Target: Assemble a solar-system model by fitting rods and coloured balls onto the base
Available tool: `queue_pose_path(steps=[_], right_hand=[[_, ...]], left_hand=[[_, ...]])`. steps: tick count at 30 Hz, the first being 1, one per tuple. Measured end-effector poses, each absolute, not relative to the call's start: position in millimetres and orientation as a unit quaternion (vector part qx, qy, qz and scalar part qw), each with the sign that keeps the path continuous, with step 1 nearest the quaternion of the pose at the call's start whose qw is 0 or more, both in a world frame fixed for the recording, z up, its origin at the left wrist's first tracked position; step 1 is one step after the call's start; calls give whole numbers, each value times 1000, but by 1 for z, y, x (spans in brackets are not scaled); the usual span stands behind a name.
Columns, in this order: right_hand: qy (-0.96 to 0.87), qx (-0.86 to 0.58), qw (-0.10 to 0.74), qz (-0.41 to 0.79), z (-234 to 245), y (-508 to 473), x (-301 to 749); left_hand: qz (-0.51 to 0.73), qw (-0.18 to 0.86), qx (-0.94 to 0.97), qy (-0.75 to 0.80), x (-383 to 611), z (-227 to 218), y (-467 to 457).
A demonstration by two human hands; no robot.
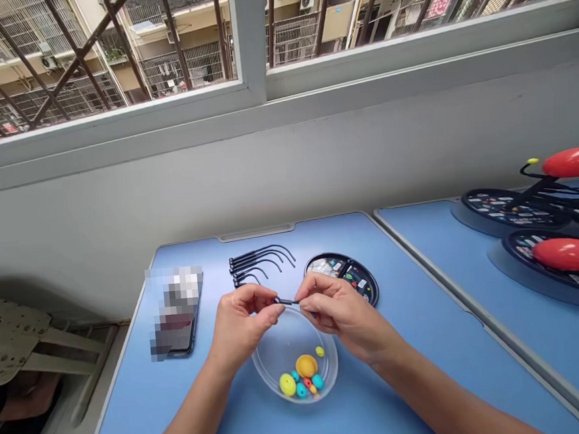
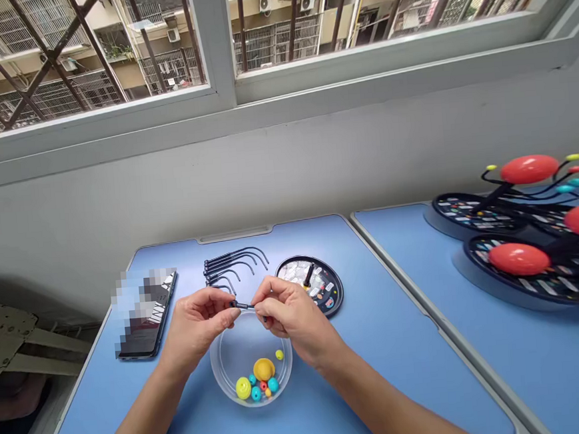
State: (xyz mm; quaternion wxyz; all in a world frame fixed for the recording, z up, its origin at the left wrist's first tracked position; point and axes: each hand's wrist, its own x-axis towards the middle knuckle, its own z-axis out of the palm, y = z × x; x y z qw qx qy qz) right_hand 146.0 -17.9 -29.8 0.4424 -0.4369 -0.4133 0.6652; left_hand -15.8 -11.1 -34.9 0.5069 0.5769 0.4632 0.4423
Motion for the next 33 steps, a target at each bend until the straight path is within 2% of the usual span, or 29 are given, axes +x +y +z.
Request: queue_pose_path(steps=[11, 27, 33], right_hand=[[-416, -409, 435, 686, -31, -17, 147], [-391, -383, 432, 717, -35, -19, 148], [-374, -363, 462, 718, -31, -19, 147]], left_hand=[[451, 432, 622, 472, -16, -38, -15], [484, 476, 594, 431, -11, -45, -16], [449, 463, 619, 448, -4, -41, -19]])
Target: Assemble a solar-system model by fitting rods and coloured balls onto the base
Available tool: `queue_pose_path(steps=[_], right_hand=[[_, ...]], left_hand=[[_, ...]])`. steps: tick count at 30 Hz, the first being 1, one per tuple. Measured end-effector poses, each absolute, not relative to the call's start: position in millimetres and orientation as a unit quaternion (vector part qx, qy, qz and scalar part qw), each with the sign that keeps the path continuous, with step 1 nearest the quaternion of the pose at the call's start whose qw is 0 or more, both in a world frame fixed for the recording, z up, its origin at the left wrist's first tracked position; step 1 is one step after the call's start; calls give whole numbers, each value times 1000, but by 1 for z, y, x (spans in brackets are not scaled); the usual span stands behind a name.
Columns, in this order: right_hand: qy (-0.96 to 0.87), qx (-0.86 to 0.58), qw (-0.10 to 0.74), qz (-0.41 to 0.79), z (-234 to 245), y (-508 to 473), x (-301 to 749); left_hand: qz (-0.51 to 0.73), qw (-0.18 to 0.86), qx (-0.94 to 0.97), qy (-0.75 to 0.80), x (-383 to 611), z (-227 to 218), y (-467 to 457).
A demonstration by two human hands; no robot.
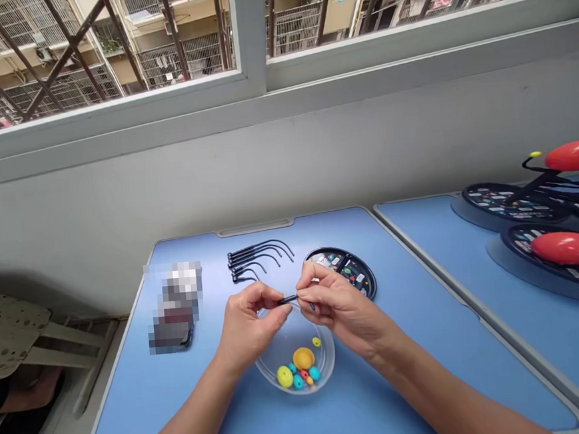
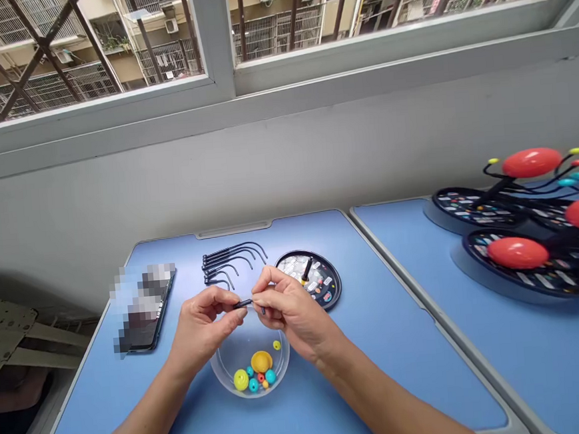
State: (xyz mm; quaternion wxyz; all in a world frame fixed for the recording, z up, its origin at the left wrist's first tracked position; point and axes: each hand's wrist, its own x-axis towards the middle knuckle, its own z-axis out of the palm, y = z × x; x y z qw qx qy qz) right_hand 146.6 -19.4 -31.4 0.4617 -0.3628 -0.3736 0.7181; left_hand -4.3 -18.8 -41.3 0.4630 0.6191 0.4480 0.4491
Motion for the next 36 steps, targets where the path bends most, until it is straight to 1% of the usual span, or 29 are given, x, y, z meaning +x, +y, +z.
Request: queue_pose_path(steps=[3, 5, 8, 11, 13, 15, 19, 25, 32, 36], right_hand=[[-396, -354, 465, 709, -31, -19, 147], [-424, -369, 471, 680, -31, -18, 149], [-451, -409, 487, 626, -31, -16, 151], [-452, -434, 492, 604, -31, -14, 153], [-453, -440, 492, 599, -31, -13, 154], [-454, -443, 493, 596, -32, -12, 155], [-454, -449, 495, 589, -34, -12, 155], [-458, -464, 488, 580, -34, -11, 156], [-473, -469, 499, 554, -39, -10, 158], [-499, -484, 499, 517, -39, -12, 160]], left_hand=[[423, 500, 611, 446, -8, -36, -16], [441, 496, 587, 464, -18, -33, -9], [455, 405, 586, 534, -36, -33, 6], [407, 293, 627, 596, -49, -41, 19], [370, 245, 650, 616, -51, -49, 23], [336, 222, 667, 627, -51, -57, 26], [287, 207, 683, 639, -48, -63, 27], [228, 188, 687, 664, -47, -61, 29], [240, 178, 683, 667, -46, -65, 31], [272, 172, 677, 661, -40, -58, 25]])
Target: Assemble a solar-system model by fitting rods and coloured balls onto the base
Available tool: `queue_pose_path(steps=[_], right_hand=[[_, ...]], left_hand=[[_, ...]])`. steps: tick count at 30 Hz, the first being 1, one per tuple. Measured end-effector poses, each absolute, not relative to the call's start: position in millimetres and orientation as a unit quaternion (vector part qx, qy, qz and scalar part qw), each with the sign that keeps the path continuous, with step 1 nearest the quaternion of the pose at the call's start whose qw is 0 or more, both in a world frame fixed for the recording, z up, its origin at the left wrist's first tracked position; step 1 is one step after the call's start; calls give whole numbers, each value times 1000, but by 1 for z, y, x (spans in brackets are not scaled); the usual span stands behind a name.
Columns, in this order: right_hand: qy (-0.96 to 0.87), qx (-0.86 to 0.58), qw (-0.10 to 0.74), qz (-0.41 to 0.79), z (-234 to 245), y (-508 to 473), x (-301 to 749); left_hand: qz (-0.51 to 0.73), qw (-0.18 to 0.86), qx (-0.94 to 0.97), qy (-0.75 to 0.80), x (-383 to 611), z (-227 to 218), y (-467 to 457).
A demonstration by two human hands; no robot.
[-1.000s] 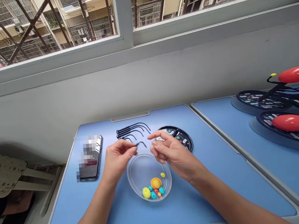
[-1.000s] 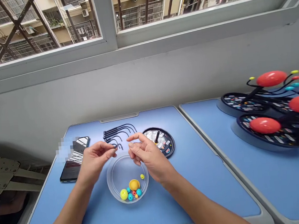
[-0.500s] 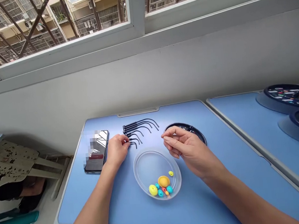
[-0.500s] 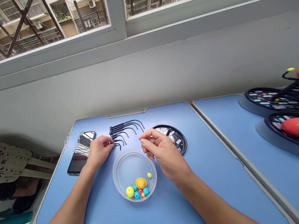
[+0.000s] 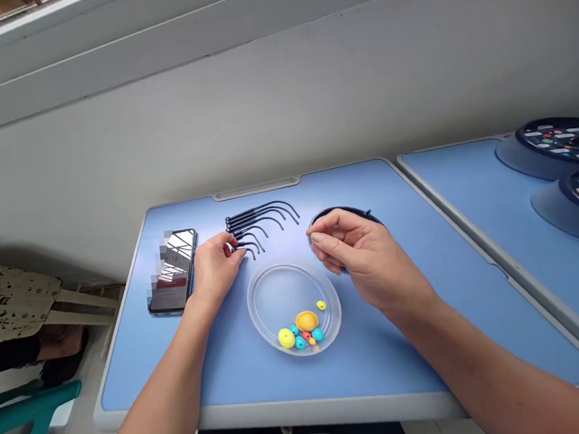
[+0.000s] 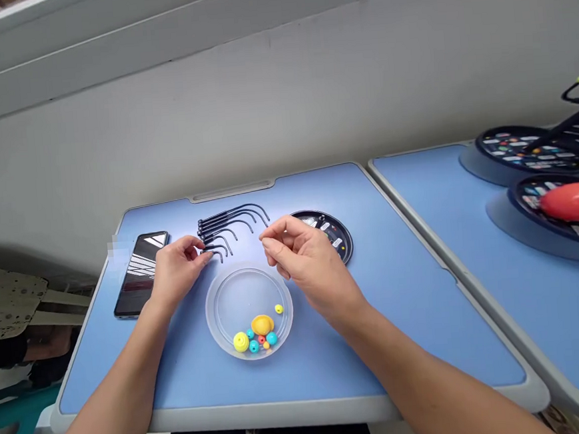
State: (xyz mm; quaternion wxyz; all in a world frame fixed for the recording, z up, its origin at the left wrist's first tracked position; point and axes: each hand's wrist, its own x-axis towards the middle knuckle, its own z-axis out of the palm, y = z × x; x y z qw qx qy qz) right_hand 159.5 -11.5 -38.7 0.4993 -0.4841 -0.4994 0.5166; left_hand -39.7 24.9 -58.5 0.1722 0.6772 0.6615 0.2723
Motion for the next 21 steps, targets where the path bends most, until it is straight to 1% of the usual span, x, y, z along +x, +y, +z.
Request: queue_pose_path(steps=[5, 7, 10, 13, 17, 21], right_hand=[[-551, -510, 490, 444, -32, -15, 158], [-577, -522, 482, 403, -31, -17, 156], [-635, -533, 465, 311, -35, -21, 153], [-700, -501, 453, 231, -43, -22, 150], [-748, -455, 446, 187, -48, -21, 146], [-767, -413, 475, 121, -51, -21, 142]], left_hand=[[349, 160, 691, 613, -22, -51, 6], [344, 155, 707, 598, -16, -54, 0], [332, 134, 714, 602, -15, -58, 1], [350, 100, 677, 640, -24, -59, 10], [375, 67, 643, 665, -40, -59, 22], [387, 54, 637, 665, -47, -62, 22]])
